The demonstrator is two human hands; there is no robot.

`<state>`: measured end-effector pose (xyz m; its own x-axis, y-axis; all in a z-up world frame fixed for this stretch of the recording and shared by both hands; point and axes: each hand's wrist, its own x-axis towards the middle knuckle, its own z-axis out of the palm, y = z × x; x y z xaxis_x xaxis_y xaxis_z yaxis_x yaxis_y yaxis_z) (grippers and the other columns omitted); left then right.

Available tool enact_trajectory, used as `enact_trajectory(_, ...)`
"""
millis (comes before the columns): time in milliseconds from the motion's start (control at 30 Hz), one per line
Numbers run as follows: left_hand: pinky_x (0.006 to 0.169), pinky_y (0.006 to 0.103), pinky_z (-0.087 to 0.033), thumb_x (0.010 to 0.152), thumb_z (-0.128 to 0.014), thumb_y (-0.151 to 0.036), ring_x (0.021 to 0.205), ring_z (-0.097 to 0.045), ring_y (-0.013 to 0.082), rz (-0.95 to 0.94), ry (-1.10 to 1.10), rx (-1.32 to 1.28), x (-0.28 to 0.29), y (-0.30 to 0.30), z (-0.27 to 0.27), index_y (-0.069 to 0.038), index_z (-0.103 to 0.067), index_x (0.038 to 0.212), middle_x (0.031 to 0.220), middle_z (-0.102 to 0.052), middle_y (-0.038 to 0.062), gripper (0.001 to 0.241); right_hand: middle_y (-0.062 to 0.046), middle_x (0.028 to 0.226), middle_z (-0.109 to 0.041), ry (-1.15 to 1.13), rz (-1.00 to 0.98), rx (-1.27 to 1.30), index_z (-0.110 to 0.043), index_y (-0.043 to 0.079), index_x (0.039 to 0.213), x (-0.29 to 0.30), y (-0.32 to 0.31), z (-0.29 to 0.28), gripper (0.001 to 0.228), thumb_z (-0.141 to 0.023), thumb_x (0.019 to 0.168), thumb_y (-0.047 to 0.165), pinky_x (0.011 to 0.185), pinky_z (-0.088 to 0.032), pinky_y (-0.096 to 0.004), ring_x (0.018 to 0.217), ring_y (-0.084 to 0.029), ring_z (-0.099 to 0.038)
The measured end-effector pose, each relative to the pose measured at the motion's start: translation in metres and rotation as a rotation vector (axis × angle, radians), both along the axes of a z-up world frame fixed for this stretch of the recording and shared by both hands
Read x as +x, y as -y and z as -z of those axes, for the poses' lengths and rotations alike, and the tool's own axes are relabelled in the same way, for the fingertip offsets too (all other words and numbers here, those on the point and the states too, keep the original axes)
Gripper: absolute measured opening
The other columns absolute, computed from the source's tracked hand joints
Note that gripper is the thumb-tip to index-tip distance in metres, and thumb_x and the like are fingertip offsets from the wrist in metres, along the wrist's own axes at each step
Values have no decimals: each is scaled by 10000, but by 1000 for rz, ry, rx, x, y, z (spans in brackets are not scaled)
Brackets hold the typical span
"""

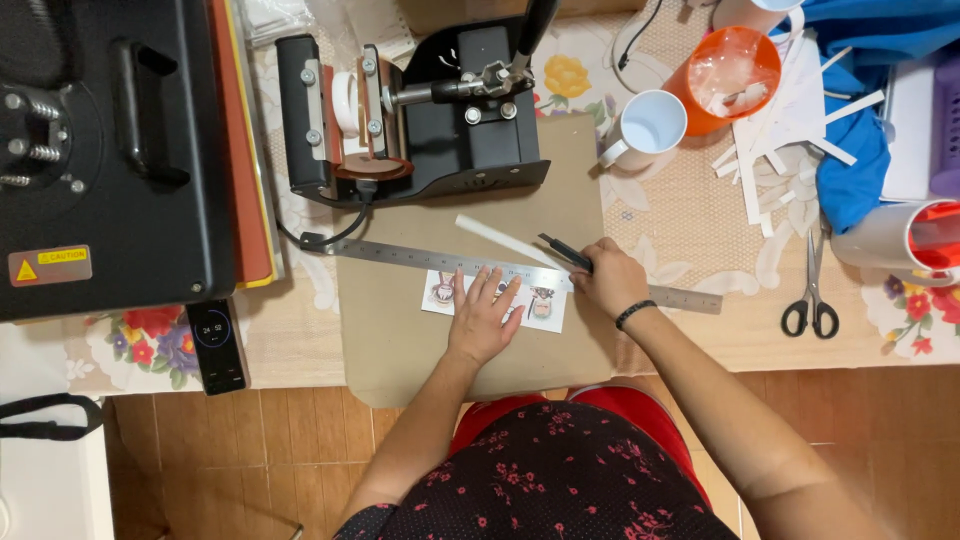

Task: The person uses a ruler and a utility knife to cut a printed sheet of paper into strips on a table. They then handle a white mug and a stack of white paper strips, placing them into a container.

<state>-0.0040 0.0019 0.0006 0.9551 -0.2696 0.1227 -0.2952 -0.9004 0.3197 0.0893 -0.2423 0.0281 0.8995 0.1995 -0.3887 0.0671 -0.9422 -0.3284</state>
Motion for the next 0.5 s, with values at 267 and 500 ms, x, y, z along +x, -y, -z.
enact_trajectory(267,1168,678,-194,980,-543,-434,1356,-502,335,4,2,5,1,1,-3,-224,-600,1361,1331,-574,140,438,-52,890,-689,66,93,126,-710,175,1090,-6,4,-1,228,-715,864,201,814,-585,-419,897,-308,-727)
enact_trajectory(500,1160,673,-213,969,-568,-438,1352,-506,329,8,23,30,3,1,-8,-229,-606,1352,1328,-576,132,438,-93,1102,-681,199,130,327,-724,153,1164,-14,8,-42,344,-795,847,268,884,-567,-458,1005,-363,-690)
